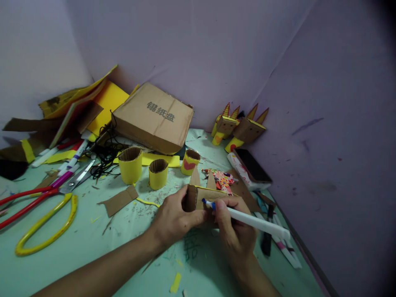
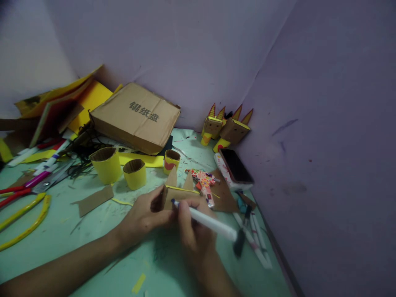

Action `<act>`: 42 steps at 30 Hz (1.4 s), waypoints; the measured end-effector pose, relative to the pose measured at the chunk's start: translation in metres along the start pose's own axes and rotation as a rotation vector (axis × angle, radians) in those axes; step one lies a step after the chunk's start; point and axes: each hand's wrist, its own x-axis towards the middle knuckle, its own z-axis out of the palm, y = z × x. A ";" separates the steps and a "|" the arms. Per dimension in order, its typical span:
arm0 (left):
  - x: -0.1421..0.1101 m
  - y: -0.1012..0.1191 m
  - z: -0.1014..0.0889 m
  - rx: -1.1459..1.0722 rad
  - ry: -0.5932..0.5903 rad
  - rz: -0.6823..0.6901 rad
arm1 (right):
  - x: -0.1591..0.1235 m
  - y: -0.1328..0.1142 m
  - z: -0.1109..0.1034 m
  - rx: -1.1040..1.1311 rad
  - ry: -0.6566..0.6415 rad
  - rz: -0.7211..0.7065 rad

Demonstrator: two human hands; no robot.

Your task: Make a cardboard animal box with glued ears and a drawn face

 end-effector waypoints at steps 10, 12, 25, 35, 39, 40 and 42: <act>-0.001 0.009 -0.002 -0.035 -0.033 -0.034 | -0.001 0.002 0.000 0.015 -0.002 -0.002; -0.001 0.008 -0.001 -0.040 -0.032 -0.031 | -0.001 0.002 0.001 0.017 -0.005 0.003; 0.002 -0.008 -0.002 -0.123 -0.058 0.007 | -0.001 -0.002 0.000 0.171 0.167 -0.017; 0.004 -0.005 -0.003 -0.334 -0.065 0.004 | 0.012 0.008 -0.004 0.171 0.262 0.321; 0.003 -0.007 -0.005 -0.328 -0.043 0.012 | 0.006 0.011 -0.004 0.075 0.198 0.250; 0.003 -0.007 -0.005 -0.328 -0.038 0.009 | 0.005 0.012 -0.004 0.071 0.202 0.244; 0.000 -0.007 -0.003 -0.322 -0.009 0.001 | 0.004 0.015 -0.003 0.073 0.199 0.237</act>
